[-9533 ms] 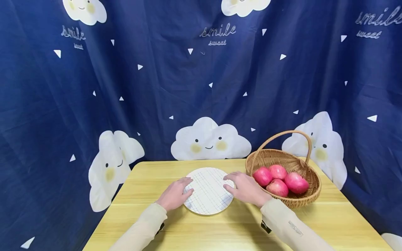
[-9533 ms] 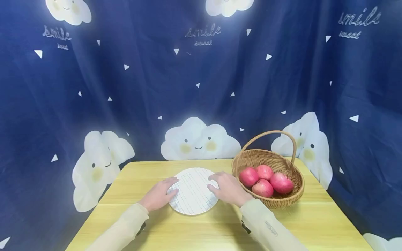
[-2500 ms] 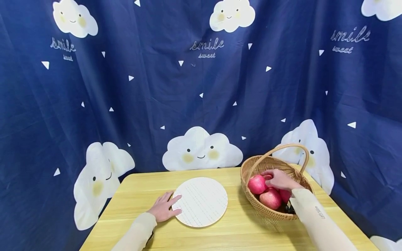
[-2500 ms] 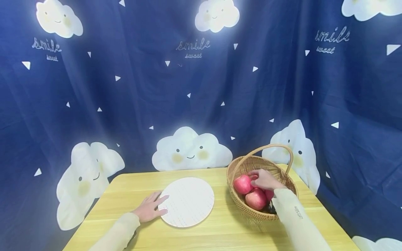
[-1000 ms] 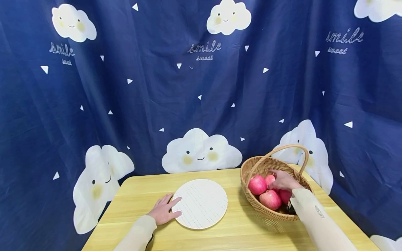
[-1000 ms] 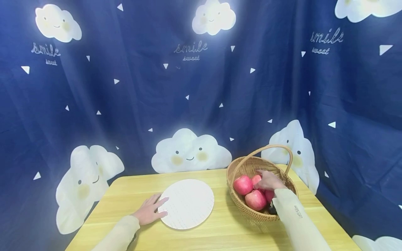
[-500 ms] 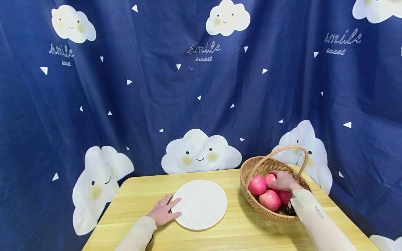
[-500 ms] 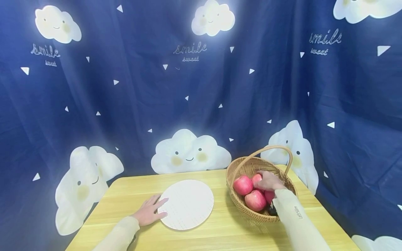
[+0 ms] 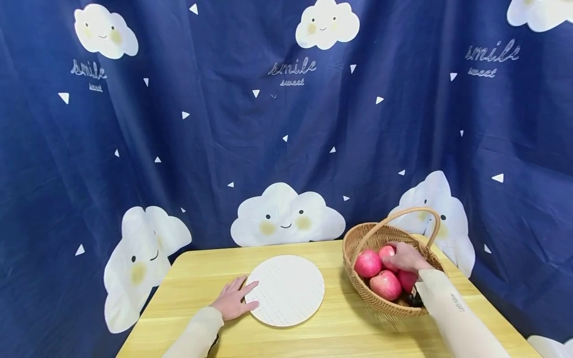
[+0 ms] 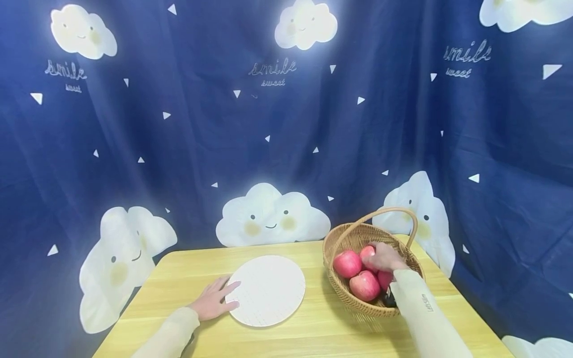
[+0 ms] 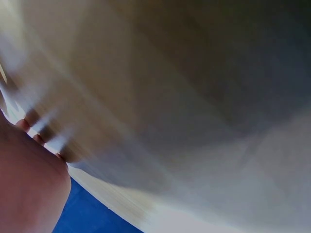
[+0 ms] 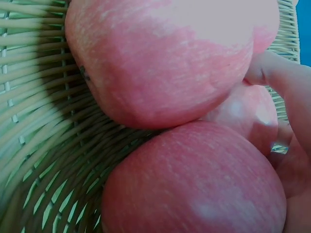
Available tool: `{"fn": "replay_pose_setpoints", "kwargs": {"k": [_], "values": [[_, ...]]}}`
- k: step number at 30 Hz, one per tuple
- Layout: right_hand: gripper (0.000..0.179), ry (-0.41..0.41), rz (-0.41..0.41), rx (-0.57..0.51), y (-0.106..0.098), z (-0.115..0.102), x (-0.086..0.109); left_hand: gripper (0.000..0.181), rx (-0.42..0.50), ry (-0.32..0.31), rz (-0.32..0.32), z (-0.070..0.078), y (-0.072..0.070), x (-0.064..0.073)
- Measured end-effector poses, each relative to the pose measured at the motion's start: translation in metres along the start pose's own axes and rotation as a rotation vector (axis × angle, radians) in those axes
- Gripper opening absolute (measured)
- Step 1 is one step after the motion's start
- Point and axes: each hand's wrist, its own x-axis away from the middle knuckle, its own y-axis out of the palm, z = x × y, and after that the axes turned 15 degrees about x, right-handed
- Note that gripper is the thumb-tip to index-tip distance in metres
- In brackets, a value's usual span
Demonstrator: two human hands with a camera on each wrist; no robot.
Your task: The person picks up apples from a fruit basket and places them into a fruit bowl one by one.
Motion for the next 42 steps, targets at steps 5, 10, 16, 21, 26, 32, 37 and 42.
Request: {"fn": "replay_pose_setpoints", "kwargs": {"k": [5,10,16,21,26,32,37,42], "values": [[0.05,-0.015,0.043,0.029,-0.002,0.0,0.0,0.072,-0.015,-0.001,0.007,-0.004,0.002,-0.002],[0.05,-0.026,0.081,0.028,-0.004,0.002,0.001,0.072,-0.016,-0.001,0.011,-0.006,0.004,-0.003],[0.051,-0.053,0.12,0.031,-0.004,0.002,-0.001,0.074,-0.018,-0.025,-0.002,-0.003,0.0,-0.001],[0.055,-0.106,0.172,0.088,-0.001,0.003,-0.005,0.072,-0.035,-0.028,-0.007,0.004,-0.004,0.002],[0.048,-0.118,0.189,0.068,0.0,0.004,-0.006,0.072,-0.039,-0.026,-0.009,0.005,-0.004,0.002],[0.046,-0.119,0.198,0.032,-0.002,0.002,-0.006,0.072,-0.033,-0.023,-0.007,0.003,-0.003,0.001],[0.051,-0.102,0.202,0.046,-0.005,0.001,-0.006,0.072,-0.031,-0.029,-0.011,0.004,-0.003,0.001],[0.053,-0.079,0.185,0.054,-0.007,0.001,-0.004,0.073,-0.024,-0.032,-0.017,0.004,-0.003,0.001]]}}
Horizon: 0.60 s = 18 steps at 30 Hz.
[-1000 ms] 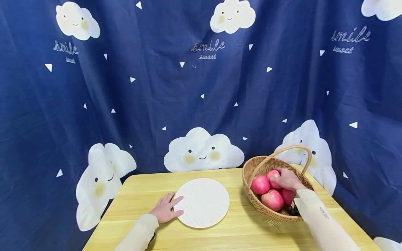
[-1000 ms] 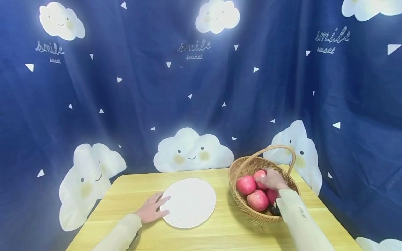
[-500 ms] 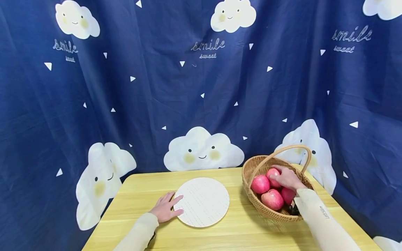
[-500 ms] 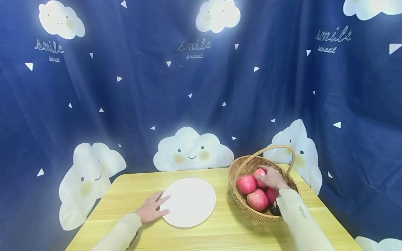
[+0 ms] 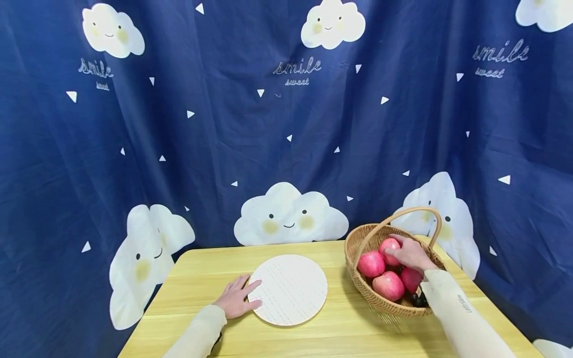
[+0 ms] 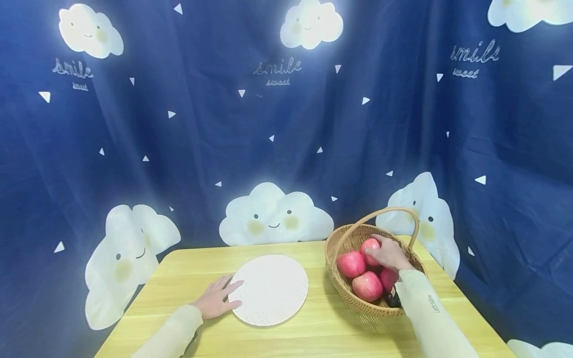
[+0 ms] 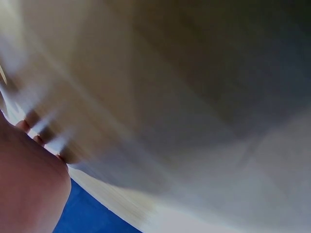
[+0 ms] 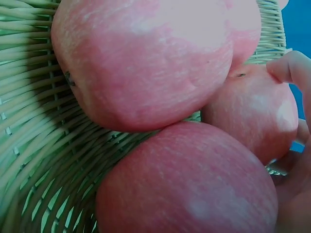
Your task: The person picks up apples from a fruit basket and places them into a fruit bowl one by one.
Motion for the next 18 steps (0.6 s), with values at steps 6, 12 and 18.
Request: {"fn": "replay_pose_setpoints", "kwargs": {"k": [6,12,18], "values": [[0.045,0.0,0.012,-0.036,-0.0024,0.0016,0.0016,0.072,-0.013,0.002,0.003,-0.0007,0.0013,0.0006],[0.044,0.004,0.009,-0.085,-0.0014,0.0037,0.002,0.071,0.0,-0.007,-0.007,0.0026,-0.0001,0.003],[0.041,-0.029,0.012,-0.13,-0.0044,0.0011,-0.0006,0.072,-0.003,-0.004,-0.003,0.0046,-0.0013,0.0021]]}}
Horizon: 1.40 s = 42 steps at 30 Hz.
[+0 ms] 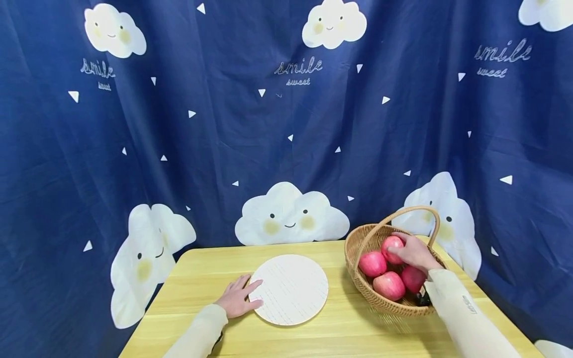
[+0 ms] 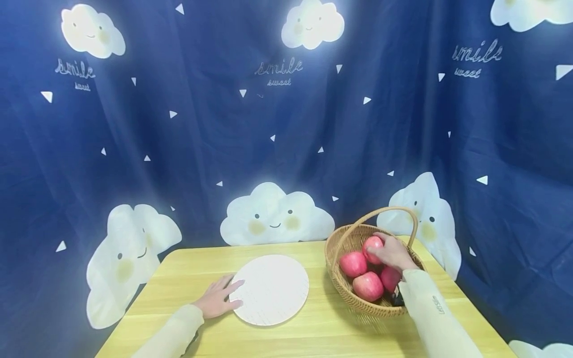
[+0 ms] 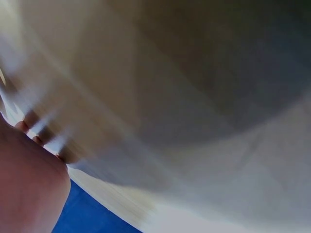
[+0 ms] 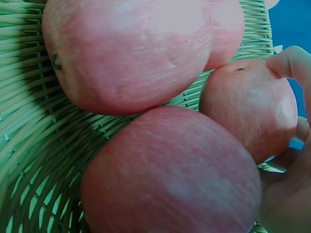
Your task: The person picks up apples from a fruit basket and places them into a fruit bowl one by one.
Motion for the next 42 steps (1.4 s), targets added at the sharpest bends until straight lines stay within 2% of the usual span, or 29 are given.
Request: {"fn": "replay_pose_setpoints", "kwargs": {"k": [4,9,11,13,16,17,20,24,26,29,35,42], "values": [[0.044,-0.002,-0.008,0.012,-0.005,-0.003,-0.001,0.072,0.003,0.011,0.007,0.0,-0.001,-0.002],[0.036,-0.019,-0.07,-0.133,-0.012,-0.008,0.003,0.073,-0.006,0.034,0.006,-0.001,-0.001,-0.005],[0.037,-0.033,-0.08,-0.158,-0.014,-0.01,0.003,0.073,-0.009,0.038,0.004,-0.002,-0.001,-0.006],[0.042,-0.04,-0.073,-0.121,-0.016,-0.013,0.003,0.073,0.004,0.045,0.008,-0.002,0.0,-0.007],[0.04,-0.039,-0.091,-0.129,-0.023,-0.02,0.005,0.075,0.01,0.042,0.012,-0.007,0.005,-0.01],[0.041,-0.05,-0.081,-0.097,-0.025,-0.021,0.004,0.074,0.016,0.041,0.013,-0.007,0.005,-0.01],[0.034,-0.062,-0.112,-0.121,-0.033,-0.024,0.004,0.074,0.012,0.043,0.017,-0.005,0.004,-0.011],[0.037,-0.071,-0.088,-0.009,-0.038,-0.023,-0.003,0.071,0.012,0.058,0.022,0.0,-0.001,-0.01],[0.043,-0.07,-0.051,0.076,-0.041,-0.025,-0.006,0.071,-0.001,0.061,0.028,-0.002,-0.001,-0.01],[0.055,-0.083,-0.018,0.135,-0.044,-0.028,-0.009,0.072,0.011,0.063,0.029,-0.007,0.001,-0.011],[0.062,-0.074,-0.043,0.135,-0.047,-0.031,-0.009,0.074,0.014,0.052,0.034,-0.02,0.008,-0.012],[0.06,-0.069,-0.035,0.152,-0.049,-0.03,-0.006,0.073,0.025,0.064,0.047,-0.017,0.007,-0.007]]}}
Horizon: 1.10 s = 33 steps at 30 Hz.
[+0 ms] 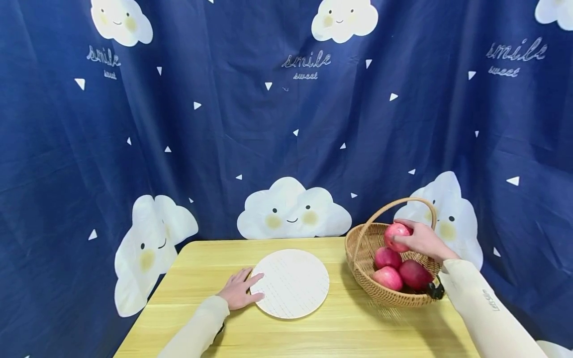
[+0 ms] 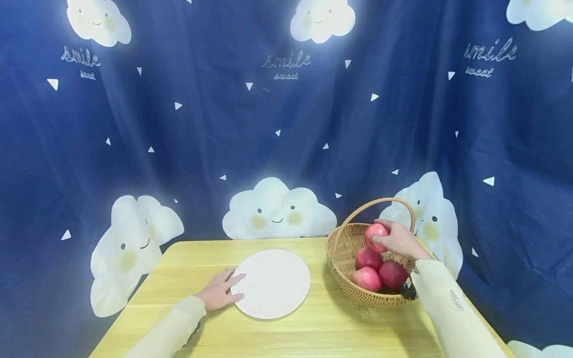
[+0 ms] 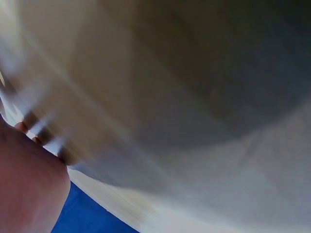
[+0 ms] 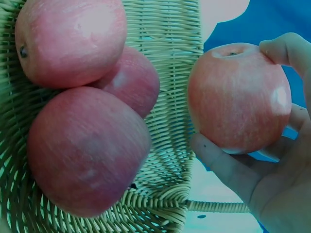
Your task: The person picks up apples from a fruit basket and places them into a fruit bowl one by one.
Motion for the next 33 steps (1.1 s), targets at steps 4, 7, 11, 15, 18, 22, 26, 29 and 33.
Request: {"fn": "replay_pose_setpoints", "kwargs": {"k": [4,7,11,15,18,22,26,29,33], "values": [[0.058,-0.03,0.019,0.017,-0.004,-0.002,0.004,0.074,-0.009,-0.01,-0.008,0.002,-0.001,0.002],[0.059,-0.055,0.024,0.024,-0.007,-0.005,0.007,0.073,-0.004,-0.012,-0.009,0.004,-0.001,0.003],[0.058,-0.081,0.027,0.029,-0.012,-0.008,0.012,0.072,0.0,-0.009,-0.007,0.004,-0.001,0.003],[0.058,-0.104,0.028,0.031,-0.016,-0.012,0.017,0.074,-0.011,-0.021,-0.01,0.003,-0.001,0.002],[0.056,-0.133,0.036,0.038,-0.02,-0.015,0.02,0.076,-0.025,-0.035,-0.013,0.001,0.0,0.001],[0.054,-0.168,0.049,0.049,-0.024,-0.02,0.025,0.077,-0.026,-0.042,-0.015,0.0,0.001,0.0],[0.055,-0.174,0.049,0.071,-0.027,-0.026,0.029,0.076,-0.022,-0.042,-0.014,0.0,0.001,0.0],[0.057,-0.175,0.051,0.088,-0.029,-0.029,0.032,0.076,-0.02,-0.043,-0.015,-0.002,0.002,-0.001],[0.057,-0.186,0.052,0.096,-0.032,-0.034,0.037,0.075,-0.029,-0.049,-0.012,-0.004,0.003,-0.002]]}}
